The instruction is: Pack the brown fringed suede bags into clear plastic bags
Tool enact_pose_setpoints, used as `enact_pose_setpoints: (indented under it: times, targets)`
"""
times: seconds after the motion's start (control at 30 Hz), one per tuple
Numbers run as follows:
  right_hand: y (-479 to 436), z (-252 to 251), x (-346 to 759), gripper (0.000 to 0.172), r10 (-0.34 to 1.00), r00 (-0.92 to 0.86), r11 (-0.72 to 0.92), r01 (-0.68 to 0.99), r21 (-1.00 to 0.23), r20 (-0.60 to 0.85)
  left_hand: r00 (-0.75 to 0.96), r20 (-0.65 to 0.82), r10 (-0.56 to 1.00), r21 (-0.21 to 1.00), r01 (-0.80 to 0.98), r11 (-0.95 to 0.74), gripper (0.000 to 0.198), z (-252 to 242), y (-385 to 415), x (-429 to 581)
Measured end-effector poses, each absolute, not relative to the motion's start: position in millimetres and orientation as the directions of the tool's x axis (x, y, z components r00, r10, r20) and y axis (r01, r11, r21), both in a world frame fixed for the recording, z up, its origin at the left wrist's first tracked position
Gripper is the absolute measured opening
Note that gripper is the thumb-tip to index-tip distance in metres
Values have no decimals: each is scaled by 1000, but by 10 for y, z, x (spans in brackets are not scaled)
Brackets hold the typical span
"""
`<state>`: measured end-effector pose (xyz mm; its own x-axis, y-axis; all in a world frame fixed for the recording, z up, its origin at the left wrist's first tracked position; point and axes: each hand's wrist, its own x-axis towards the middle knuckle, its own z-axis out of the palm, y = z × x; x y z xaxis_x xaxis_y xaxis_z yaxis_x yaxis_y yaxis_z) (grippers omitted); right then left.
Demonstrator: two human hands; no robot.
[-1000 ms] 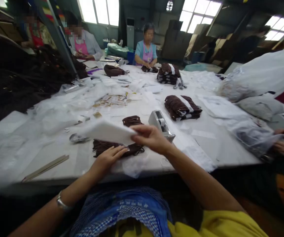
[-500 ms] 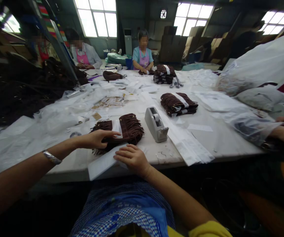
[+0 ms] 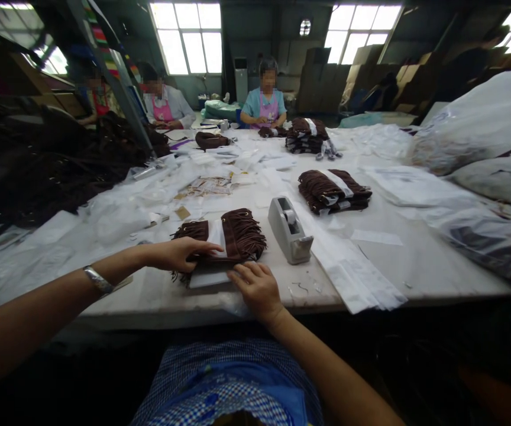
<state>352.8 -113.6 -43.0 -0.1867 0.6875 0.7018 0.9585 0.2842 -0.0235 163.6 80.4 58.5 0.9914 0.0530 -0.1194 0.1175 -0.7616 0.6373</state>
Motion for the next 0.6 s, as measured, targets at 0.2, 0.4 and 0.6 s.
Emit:
enact_pose_setpoints:
  times: [0.2, 0.4, 0.6]
  targets:
    - [-974, -508, 3516, 16, 733, -130, 187, 982, -13, 668, 996, -39, 79, 589, 87, -803, 66, 535, 797, 1608]
    - [-990, -520, 3545, 18, 794, -27, 108, 989, -97, 607, 952, 97, 289, 497, 205, -843, 64, 227, 431, 1543]
    - [-1024, -595, 3633, 27, 765, -89, 260, 949, -178, 638, 830, 357, 428, 304, 330, -894, 46, -216, 40, 1561]
